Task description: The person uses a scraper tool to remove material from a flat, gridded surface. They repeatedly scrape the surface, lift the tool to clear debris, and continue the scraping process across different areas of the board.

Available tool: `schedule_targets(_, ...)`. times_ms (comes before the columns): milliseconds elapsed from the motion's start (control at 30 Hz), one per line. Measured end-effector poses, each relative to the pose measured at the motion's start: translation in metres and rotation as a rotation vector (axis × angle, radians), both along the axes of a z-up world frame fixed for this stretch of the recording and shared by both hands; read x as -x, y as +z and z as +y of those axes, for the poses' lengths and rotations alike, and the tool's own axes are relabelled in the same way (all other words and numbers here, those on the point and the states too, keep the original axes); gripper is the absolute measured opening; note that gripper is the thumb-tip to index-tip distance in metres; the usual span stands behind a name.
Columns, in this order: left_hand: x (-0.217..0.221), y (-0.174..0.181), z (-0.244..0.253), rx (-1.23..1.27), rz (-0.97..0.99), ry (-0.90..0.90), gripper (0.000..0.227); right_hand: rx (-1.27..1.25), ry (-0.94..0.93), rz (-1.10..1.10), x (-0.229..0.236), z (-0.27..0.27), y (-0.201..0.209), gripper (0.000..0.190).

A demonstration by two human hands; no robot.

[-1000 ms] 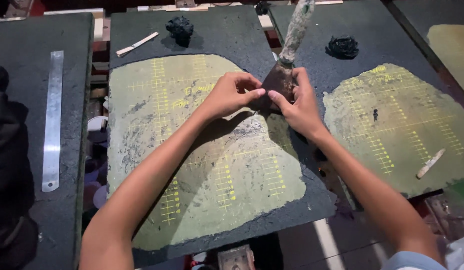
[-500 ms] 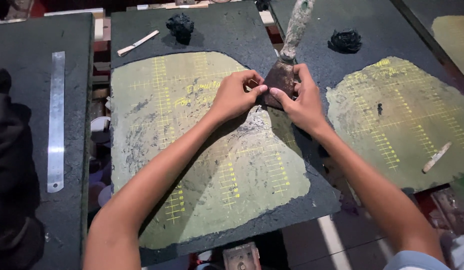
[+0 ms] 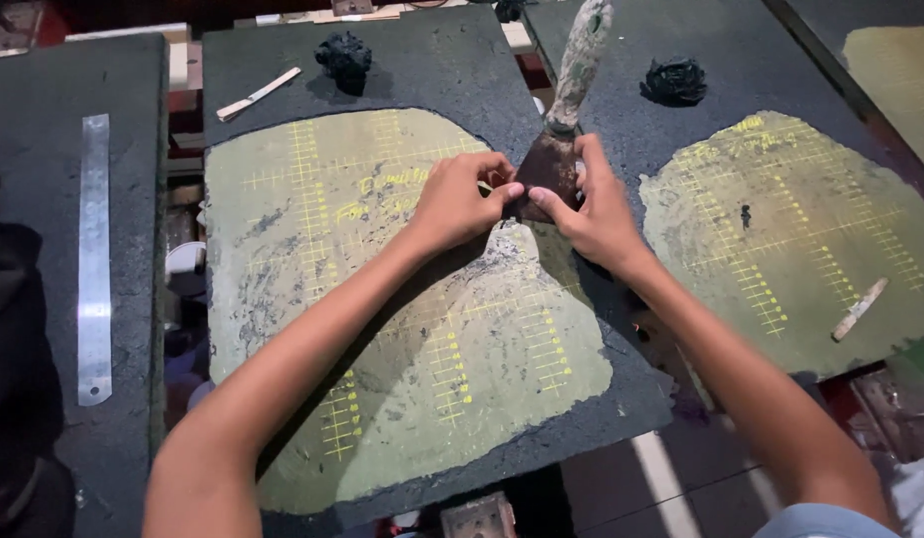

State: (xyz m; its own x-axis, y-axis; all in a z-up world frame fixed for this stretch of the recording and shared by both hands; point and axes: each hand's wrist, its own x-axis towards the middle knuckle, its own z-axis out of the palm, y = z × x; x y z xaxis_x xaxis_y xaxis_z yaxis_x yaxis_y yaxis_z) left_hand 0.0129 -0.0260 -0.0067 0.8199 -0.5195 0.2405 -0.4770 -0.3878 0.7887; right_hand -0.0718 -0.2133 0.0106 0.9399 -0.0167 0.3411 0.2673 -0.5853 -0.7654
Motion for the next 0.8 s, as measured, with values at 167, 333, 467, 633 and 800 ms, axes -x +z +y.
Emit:
schedule_targets(167,-0.001,-0.005,0.002,-0.004,-0.055,-0.023,0.009,0.002,0.031,-0.017,0.002,-0.002,-0.006,0.044)
schedule_targets(333,0.002,0.001,0.005,0.046,-0.034,-0.057,0.007,-0.131,0.049,-0.043,0.013,0.004,0.0,0.043)
schedule_targets(467,0.011,0.016,0.008,0.001,0.009,-0.086,0.008,-0.236,0.091,-0.038,0.015,0.0,0.006,0.036)
schedule_targets(633,0.012,0.013,0.006,-0.025,-0.076,-0.092,0.01,-0.321,0.086,0.074,0.014,-0.008,0.015,0.03)
schedule_targets(800,0.01,0.007,0.004,0.044,-0.172,-0.146,0.011,-0.213,0.058,0.244,0.017,-0.007,0.027,0.022)
